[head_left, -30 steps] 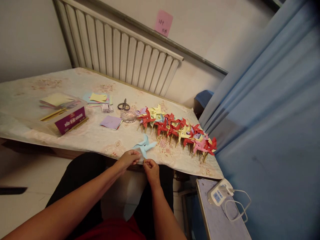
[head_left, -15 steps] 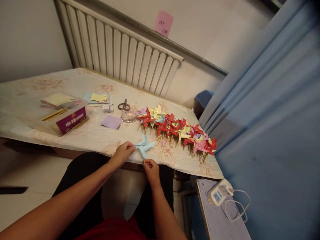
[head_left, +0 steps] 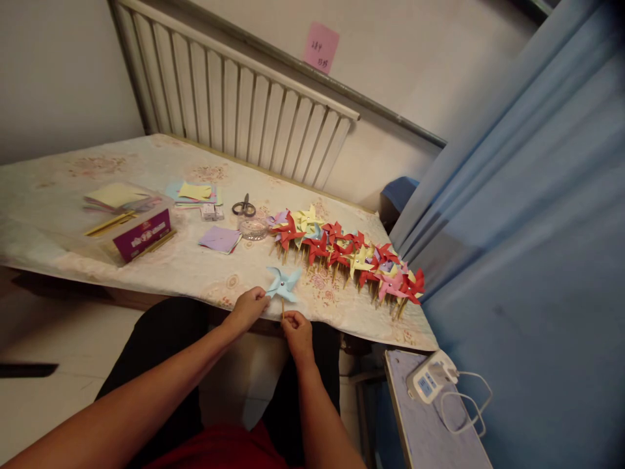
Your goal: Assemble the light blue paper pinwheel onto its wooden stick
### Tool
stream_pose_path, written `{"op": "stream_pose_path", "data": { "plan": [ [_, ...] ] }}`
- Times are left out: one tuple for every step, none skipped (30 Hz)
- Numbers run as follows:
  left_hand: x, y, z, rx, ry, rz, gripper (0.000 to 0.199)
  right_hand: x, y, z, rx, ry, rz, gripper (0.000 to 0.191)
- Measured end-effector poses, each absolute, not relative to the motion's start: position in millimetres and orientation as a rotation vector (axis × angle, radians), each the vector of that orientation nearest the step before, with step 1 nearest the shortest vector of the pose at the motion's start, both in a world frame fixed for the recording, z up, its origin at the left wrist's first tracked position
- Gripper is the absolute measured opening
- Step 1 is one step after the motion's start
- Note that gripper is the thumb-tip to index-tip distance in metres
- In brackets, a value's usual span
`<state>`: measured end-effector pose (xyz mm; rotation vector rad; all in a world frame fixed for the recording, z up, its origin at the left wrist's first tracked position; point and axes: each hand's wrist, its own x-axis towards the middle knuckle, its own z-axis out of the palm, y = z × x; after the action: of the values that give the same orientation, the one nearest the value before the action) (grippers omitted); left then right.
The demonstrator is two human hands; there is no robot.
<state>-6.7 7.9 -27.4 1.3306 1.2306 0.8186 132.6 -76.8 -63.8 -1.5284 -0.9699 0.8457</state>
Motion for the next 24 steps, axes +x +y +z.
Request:
{"op": "stream_pose_path", "data": {
  "plan": [
    [-3,6,-28,1.313,1.223,0.804,0.017,133,-77,-63,-1.524,-0.967,0.849,0.017],
    [0,4,-28,1.298,1.213,0.79,0.019,133,-77,-63,-1.518,-0.966,0.851,0.017],
    [3,2,-28,1.286,1.202,0.776,0.02,133,-77,-63,-1.511,-0.967,0.853,0.016],
    [6,1,-28,1.276,1.192,0.764,0.022,133,-78,-63,-1.505,-0.967,0.854,0.016],
    [8,-1,-28,1.269,1.183,0.753,0.023,133,-78,-63,-1.499,-0.968,0.856,0.016],
    [10,-2,-28,1.263,1.175,0.742,0.023,133,-78,-63,-1.495,-0.969,0.857,0.016],
    [12,-2,-27,1.259,1.169,0.733,0.024,133,-78,-64,-1.492,-0.97,0.857,0.017],
    [13,-3,-27,1.255,1.163,0.726,0.024,133,-77,-64,-1.491,-0.969,0.855,0.017],
    [13,-3,-26,1.251,1.158,0.721,0.025,133,-77,-64,-1.492,-0.968,0.85,0.017],
    [13,-3,-26,1.249,1.152,0.719,0.026,133,-77,-64,-1.493,-0.968,0.845,0.016],
    [11,-2,-25,1.246,1.146,0.72,0.026,133,-77,-64,-1.493,-0.968,0.842,0.016],
    [9,-2,-23,1.244,1.141,0.727,0.027,133,-77,-64,-1.491,-0.967,0.843,0.016],
    [7,-1,-22,1.24,1.135,0.736,0.027,133,-78,-63,-1.489,-0.966,0.848,0.016],
    [4,0,-20,1.236,1.128,0.747,0.027,133,-78,-62,-1.486,-0.964,0.854,0.015],
    [1,0,-17,1.229,1.118,0.759,0.028,132,-78,-61,-1.484,-0.964,0.859,0.015],
    [-2,1,-15,1.22,1.106,0.77,0.029,132,-78,-60,-1.485,-0.964,0.864,0.015],
    [-4,1,-12,1.207,1.093,0.779,0.03,132,-78,-60,-1.488,-0.964,0.866,0.015],
    [-6,1,-10,1.193,1.08,0.787,0.032,132,-78,-59,-1.491,-0.964,0.867,0.014],
    [-8,1,-8,1.176,1.07,0.794,0.033,131,-78,-58,-1.494,-0.964,0.869,0.014],
    [-9,1,-6,1.158,1.064,0.8,0.034,131,-78,-58,-1.495,-0.964,0.871,0.014],
    [-10,2,-5,1.14,1.06,0.805,0.035,131,-78,-58,-1.496,-0.964,0.872,0.014],
    [-9,2,-4,1.122,1.059,0.808,0.035,131,-78,-58,-1.497,-0.964,0.871,0.014],
    [-9,2,-4,1.105,1.059,0.808,0.035,131,-78,-58,-1.497,-0.965,0.87,0.014],
    [-8,2,-4,1.089,1.059,0.805,0.035,131,-79,-58,-1.497,-0.966,0.871,0.014]
  ]
}}
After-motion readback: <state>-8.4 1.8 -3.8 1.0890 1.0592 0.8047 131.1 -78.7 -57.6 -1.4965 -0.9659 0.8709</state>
